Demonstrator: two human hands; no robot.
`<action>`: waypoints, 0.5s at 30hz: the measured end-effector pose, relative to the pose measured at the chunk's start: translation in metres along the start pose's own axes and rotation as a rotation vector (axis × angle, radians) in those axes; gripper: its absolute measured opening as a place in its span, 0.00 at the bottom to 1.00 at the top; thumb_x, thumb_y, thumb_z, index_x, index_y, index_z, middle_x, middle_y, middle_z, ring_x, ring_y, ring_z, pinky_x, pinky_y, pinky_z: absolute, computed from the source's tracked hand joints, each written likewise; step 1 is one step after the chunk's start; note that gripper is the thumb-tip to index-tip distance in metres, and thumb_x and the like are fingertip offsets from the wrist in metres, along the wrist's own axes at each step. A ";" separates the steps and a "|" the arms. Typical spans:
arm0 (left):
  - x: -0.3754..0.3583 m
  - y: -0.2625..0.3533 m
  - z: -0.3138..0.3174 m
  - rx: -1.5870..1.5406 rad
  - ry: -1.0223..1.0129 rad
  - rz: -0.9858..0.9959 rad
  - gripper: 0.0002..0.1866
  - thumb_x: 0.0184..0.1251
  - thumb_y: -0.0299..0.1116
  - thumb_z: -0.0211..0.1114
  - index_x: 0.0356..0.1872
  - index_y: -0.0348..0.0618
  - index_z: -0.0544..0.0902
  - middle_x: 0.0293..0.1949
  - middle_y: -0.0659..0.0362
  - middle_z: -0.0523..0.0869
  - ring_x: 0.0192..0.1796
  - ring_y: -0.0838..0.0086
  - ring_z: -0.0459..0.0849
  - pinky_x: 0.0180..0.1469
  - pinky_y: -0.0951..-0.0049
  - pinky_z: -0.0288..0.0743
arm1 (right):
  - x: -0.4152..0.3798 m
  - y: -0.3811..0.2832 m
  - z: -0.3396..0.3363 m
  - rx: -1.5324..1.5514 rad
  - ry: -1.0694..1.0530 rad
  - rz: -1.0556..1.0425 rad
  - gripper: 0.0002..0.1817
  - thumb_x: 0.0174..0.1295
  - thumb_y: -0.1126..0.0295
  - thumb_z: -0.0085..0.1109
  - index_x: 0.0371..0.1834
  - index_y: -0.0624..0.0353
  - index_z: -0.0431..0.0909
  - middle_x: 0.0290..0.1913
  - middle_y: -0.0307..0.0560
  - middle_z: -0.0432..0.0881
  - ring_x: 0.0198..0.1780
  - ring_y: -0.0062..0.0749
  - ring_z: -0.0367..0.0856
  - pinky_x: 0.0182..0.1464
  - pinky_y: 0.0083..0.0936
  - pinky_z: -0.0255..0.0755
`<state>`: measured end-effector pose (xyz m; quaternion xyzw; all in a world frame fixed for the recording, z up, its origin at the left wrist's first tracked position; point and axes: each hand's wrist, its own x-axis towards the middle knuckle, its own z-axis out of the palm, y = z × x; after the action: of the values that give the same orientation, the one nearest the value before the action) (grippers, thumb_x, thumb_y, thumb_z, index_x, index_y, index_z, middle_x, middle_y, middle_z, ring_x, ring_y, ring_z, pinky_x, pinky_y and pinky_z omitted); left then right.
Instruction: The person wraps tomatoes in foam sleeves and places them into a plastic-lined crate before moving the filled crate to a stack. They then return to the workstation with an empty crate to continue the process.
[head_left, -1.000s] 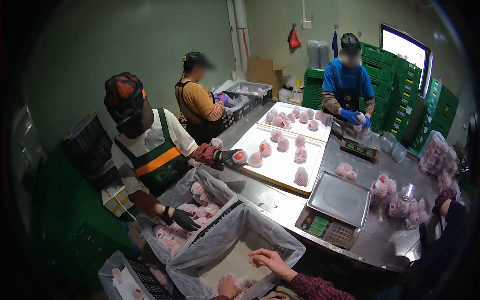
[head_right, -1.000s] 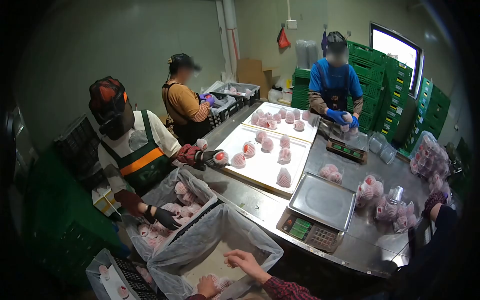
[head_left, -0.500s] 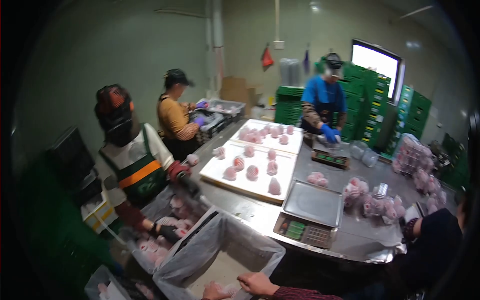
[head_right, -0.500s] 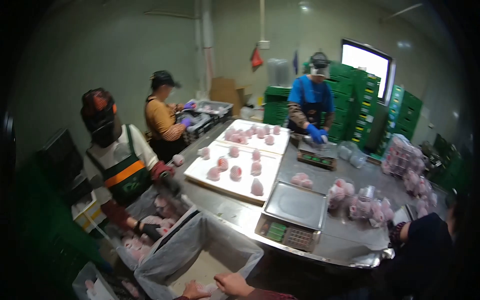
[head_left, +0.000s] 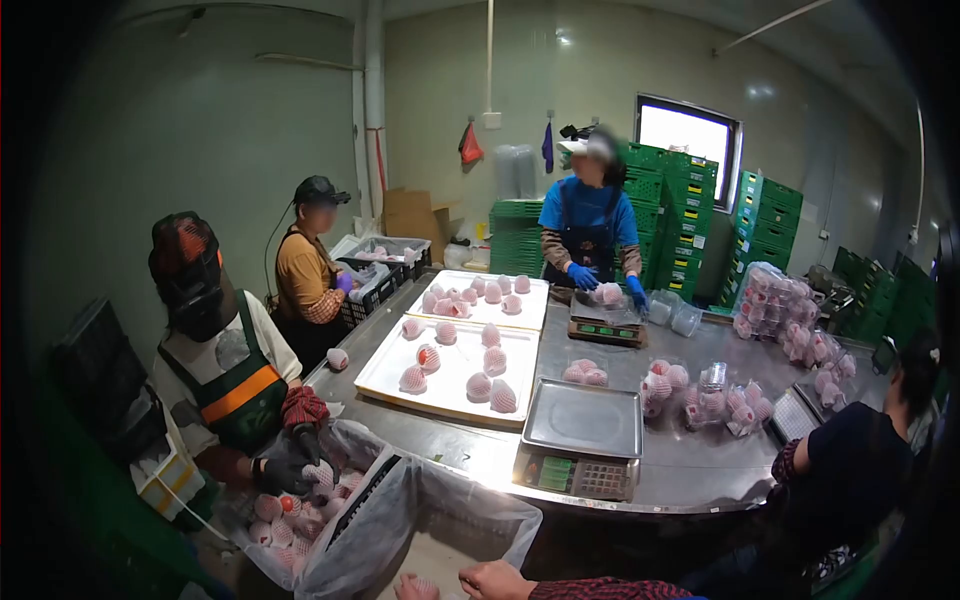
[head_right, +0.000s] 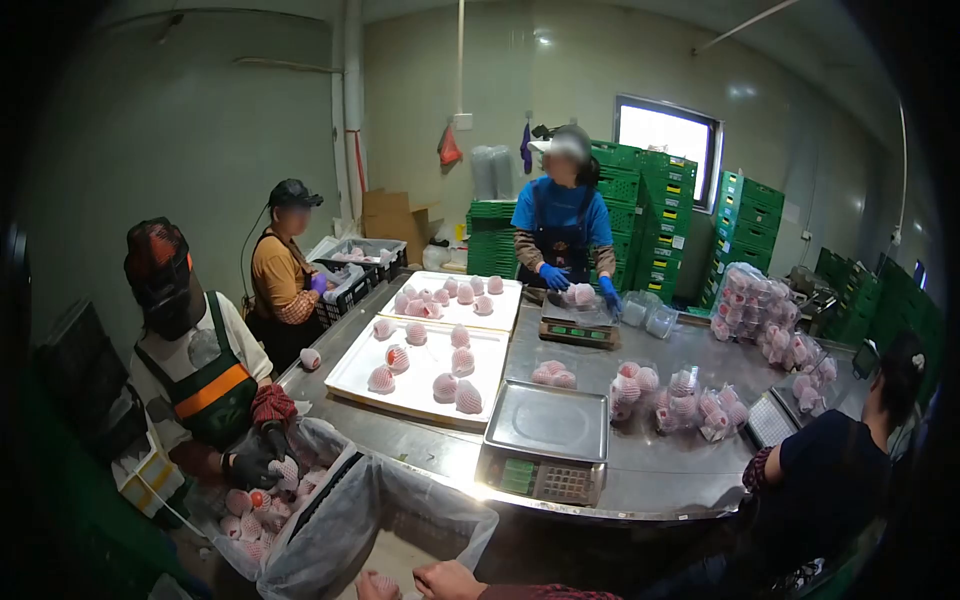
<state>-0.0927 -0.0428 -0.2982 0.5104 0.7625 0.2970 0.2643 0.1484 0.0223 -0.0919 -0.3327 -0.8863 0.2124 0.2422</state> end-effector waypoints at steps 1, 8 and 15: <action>0.007 0.008 -0.004 -0.475 -0.096 -0.194 0.34 0.63 0.35 0.72 0.70 0.43 0.70 0.53 0.44 0.82 0.51 0.55 0.84 0.55 0.60 0.81 | 0.000 0.002 0.000 -0.003 -0.024 0.021 0.11 0.61 0.62 0.59 0.29 0.58 0.79 0.26 0.58 0.82 0.28 0.57 0.83 0.32 0.50 0.76; -0.048 0.203 -0.121 -0.057 0.194 0.448 0.37 0.58 0.28 0.73 0.69 0.38 0.68 0.61 0.44 0.72 0.61 0.50 0.76 0.61 0.57 0.75 | 0.043 -0.014 -0.004 0.577 -0.232 0.596 0.28 0.74 0.41 0.52 0.55 0.56 0.83 0.43 0.47 0.89 0.40 0.37 0.88 0.38 0.34 0.82; -0.058 0.214 -0.121 -0.381 0.294 0.447 0.44 0.58 0.28 0.72 0.75 0.37 0.59 0.69 0.42 0.66 0.71 0.52 0.68 0.72 0.54 0.66 | 0.048 -0.032 0.019 0.800 -0.055 0.426 0.23 0.76 0.49 0.57 0.49 0.61 0.82 0.37 0.43 0.85 0.39 0.26 0.83 0.41 0.27 0.77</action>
<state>-0.0254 -0.0541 -0.0551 0.5582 0.5923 0.5555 0.1703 0.0900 0.0294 -0.0755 -0.3821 -0.6525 0.5918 0.2792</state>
